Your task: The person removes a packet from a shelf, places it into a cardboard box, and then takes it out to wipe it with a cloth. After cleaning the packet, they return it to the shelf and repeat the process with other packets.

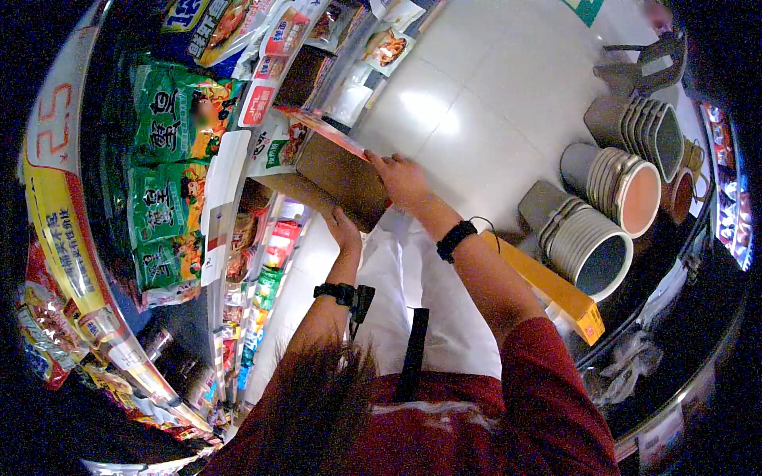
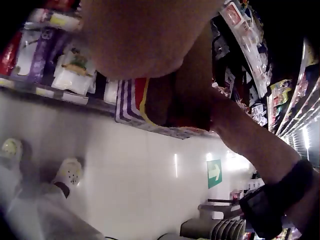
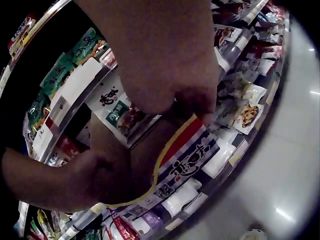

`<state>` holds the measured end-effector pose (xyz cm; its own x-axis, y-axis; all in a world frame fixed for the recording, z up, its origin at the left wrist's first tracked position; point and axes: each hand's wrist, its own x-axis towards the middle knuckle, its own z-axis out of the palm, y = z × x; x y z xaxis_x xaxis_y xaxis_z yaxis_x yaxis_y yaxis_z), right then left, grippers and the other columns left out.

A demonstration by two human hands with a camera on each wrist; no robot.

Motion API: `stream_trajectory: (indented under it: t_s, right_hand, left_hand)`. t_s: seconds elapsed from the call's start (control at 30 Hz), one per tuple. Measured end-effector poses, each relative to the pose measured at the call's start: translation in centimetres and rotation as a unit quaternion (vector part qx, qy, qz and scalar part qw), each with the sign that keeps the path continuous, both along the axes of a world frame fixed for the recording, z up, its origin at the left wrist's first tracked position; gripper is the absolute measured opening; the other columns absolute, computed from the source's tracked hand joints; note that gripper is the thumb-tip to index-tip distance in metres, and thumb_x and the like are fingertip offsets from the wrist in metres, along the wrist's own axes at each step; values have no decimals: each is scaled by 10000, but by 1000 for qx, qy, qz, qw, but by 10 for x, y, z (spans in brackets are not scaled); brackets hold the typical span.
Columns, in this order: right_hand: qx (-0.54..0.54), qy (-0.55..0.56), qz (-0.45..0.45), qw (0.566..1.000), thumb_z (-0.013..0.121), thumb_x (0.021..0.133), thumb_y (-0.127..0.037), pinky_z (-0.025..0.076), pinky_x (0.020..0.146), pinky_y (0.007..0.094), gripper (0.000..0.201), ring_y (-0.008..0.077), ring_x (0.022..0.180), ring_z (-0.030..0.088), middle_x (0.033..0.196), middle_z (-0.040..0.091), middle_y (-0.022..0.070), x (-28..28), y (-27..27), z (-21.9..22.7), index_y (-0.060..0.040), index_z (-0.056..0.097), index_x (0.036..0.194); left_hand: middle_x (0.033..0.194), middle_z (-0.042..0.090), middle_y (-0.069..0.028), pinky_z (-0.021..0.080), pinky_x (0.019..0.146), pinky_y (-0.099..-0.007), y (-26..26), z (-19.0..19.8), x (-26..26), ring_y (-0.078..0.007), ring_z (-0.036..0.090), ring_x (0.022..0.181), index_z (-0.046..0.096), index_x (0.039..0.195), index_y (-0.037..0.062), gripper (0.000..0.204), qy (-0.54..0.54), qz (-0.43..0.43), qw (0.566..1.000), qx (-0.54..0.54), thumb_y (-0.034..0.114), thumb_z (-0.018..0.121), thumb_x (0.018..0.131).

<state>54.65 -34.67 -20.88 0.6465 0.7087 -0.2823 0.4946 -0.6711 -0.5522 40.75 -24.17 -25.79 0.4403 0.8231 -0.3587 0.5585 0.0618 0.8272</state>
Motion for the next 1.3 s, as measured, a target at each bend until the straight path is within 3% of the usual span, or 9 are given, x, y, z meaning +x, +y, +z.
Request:
stream_trajectory:
  t_s: [0.1,0.17,0.4,0.67,0.77,0.87,1.07,1.17,1.3]
  right_hand:
    - [-30,8,15,999,524,711,-86,478,692,341,572,268,860,550,869,581,105,-1,4,1,-100,319,1245]
    - [-33,16,15,999,528,709,-88,478,695,342,576,270,861,550,871,581,105,-1,5,3,-98,318,1246]
    - [-13,7,10,1000,553,695,-103,478,696,351,597,275,865,551,878,582,109,3,11,0,-95,320,1244]
    - [-33,16,24,999,522,723,-90,477,715,349,550,272,878,552,901,587,126,13,34,2,-69,329,1237]
    - [-38,12,20,999,496,735,-85,476,720,351,508,273,886,550,901,588,129,14,42,5,-51,350,1221]
    - [-30,2,8,1000,478,740,-81,475,721,353,474,278,889,548,893,590,135,14,49,2,-36,371,1200]
    - [-25,-22,-2,999,489,725,-80,484,675,356,433,278,836,566,827,604,128,19,78,-16,-29,401,1146]
    - [-38,-43,5,998,506,718,-87,491,627,357,433,271,806,577,797,610,122,24,94,-30,-30,397,1132]
    - [-41,-59,0,997,525,717,-94,503,591,348,422,264,808,583,775,607,136,35,118,-39,-24,387,1110]
  left_hand:
    - [1251,343,-265,277,958,-364,3,-2,-2,-354,375,1125,235,1249,-88,505,33,23,998,-44,145,374,823]
    - [1270,318,-258,272,963,-362,4,-3,-5,-349,361,1137,210,1265,-79,523,-12,25,998,-62,155,372,826]
    - [1285,297,-248,269,963,-360,10,12,10,-348,343,1150,187,1284,-62,534,8,1,999,-34,159,358,829]
    - [1226,372,-184,284,940,-351,34,-2,18,-287,388,1094,279,1231,-43,482,-126,61,985,-100,169,399,815]
    - [1224,387,-154,285,937,-343,48,-12,11,-266,389,1092,302,1226,-37,467,-117,55,983,-131,160,419,819]
    - [1219,394,-130,283,939,-334,48,11,21,-240,388,1091,322,1219,-30,440,-107,30,986,-123,159,432,837]
    - [1220,394,-111,288,937,-322,59,-9,1,-210,386,1097,287,1260,-4,462,-118,-3,982,-151,193,432,868]
    - [1229,387,-102,307,921,-321,52,12,10,-196,392,1100,263,1279,11,479,-118,20,977,-175,205,427,873]
    - [1230,390,-98,354,867,-353,57,-13,-6,-217,432,1097,222,1300,38,498,-71,1,978,-197,264,401,894]
